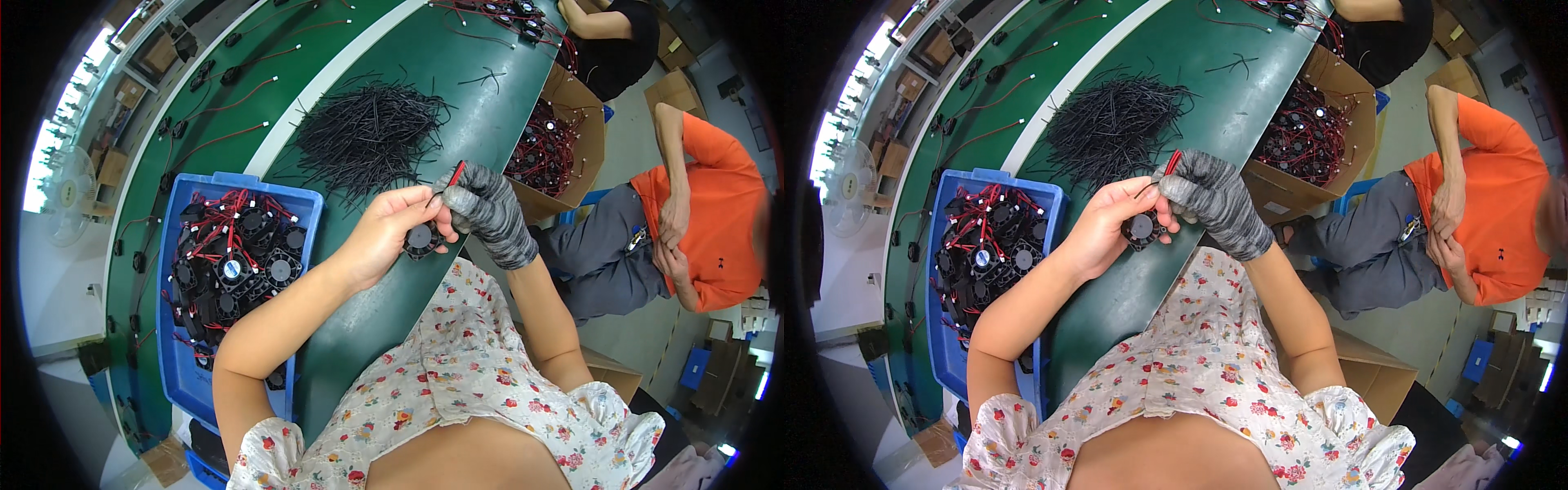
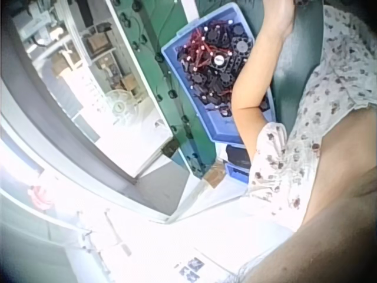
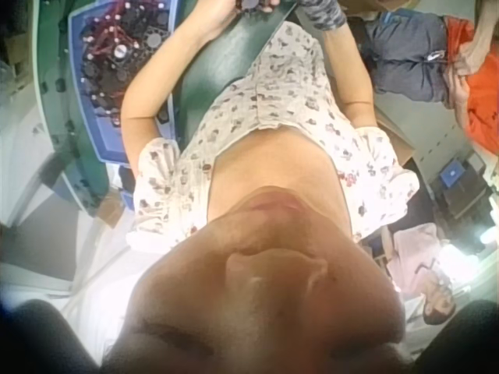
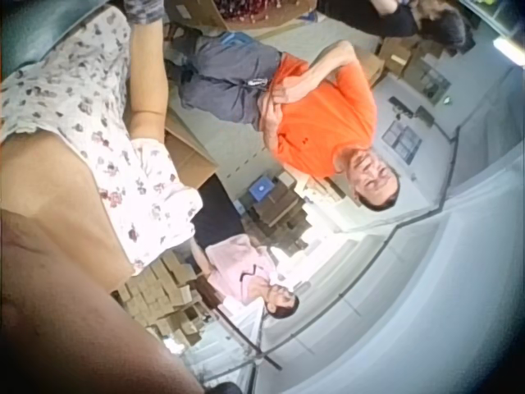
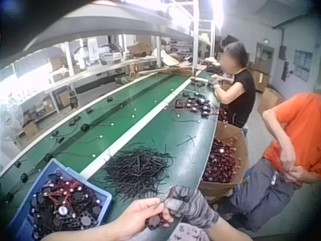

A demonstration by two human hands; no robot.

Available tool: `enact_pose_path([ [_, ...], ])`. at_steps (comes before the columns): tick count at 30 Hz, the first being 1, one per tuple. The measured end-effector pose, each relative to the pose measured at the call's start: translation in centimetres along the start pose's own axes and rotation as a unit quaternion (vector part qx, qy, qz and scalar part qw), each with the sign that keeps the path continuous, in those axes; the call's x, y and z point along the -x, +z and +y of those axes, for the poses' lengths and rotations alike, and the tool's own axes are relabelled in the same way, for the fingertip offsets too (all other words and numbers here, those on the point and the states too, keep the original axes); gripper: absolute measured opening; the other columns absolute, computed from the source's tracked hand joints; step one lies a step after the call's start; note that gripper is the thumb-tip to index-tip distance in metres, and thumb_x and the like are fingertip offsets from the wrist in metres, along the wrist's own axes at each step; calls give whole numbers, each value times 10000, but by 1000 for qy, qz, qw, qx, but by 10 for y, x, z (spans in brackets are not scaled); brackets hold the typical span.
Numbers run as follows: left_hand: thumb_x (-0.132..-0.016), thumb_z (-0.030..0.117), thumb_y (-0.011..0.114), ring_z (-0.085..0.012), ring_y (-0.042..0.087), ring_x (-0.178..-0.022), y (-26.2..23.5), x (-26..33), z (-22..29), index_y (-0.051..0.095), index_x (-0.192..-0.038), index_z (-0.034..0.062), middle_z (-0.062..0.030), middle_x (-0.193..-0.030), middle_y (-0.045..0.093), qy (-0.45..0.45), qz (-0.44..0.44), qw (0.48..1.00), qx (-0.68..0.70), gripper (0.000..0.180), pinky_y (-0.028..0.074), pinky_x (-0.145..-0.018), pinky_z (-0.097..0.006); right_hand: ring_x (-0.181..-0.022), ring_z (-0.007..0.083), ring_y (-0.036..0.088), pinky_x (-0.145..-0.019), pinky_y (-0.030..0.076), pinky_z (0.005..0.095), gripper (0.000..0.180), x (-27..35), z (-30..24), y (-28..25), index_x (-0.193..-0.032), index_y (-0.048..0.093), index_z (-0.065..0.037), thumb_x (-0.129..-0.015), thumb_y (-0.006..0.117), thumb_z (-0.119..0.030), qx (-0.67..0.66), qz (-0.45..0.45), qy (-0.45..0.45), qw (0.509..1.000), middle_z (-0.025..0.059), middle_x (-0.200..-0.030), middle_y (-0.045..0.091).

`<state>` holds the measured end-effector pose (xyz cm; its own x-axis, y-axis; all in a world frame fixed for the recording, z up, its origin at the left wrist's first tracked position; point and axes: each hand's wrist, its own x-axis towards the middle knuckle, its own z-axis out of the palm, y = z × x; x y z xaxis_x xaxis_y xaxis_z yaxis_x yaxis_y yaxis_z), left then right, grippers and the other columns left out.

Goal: The person sits at a green assembly table and repeatedly picks up small black electronic components from a blue bin. They insert red and black wires into the components by hand, then place the finished units into a cardboard box. The process is repetitive and involves handling multiple small items one by one.

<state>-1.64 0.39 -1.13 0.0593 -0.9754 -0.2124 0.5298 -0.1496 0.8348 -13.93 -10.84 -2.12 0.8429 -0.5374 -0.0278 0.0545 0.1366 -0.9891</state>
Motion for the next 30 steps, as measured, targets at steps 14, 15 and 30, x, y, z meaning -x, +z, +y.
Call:
enact_pose_path([
  [14, -883, 292, 472, -122, 566, -664, -2, -1, 2, 547, -741, 50, -19, -679, 546, -49, -16, 997, 50, 290, 467, -586, -248, -531, 8, 451, -458, 341, 155, 123, 1, -9, -2, -839, 604, -71, -788, 612, -183, -39, -36, 50, 997, -43, -650, 560],
  [15, -880, 283, 478, -119, 564, -661, -3, -1, 1, 546, -738, 52, -18, -676, 546, -44, -15, 998, 44, 280, 466, -587, -244, -534, 9, 452, -462, 344, 156, 122, 1, -10, -2, -841, 604, -71, -788, 612, -181, -34, -28, 54, 998, -44, -650, 559],
  [30, -865, 202, 510, -115, 559, -665, 4, -1, 0, 552, -722, 54, -24, -659, 545, 49, 76, 996, -25, 209, 455, -623, -245, -615, 157, 549, -594, 452, 274, 75, 13, -7, 4, -840, 558, -24, -810, 548, -92, 274, 65, -205, 937, 84, -700, 579],
])
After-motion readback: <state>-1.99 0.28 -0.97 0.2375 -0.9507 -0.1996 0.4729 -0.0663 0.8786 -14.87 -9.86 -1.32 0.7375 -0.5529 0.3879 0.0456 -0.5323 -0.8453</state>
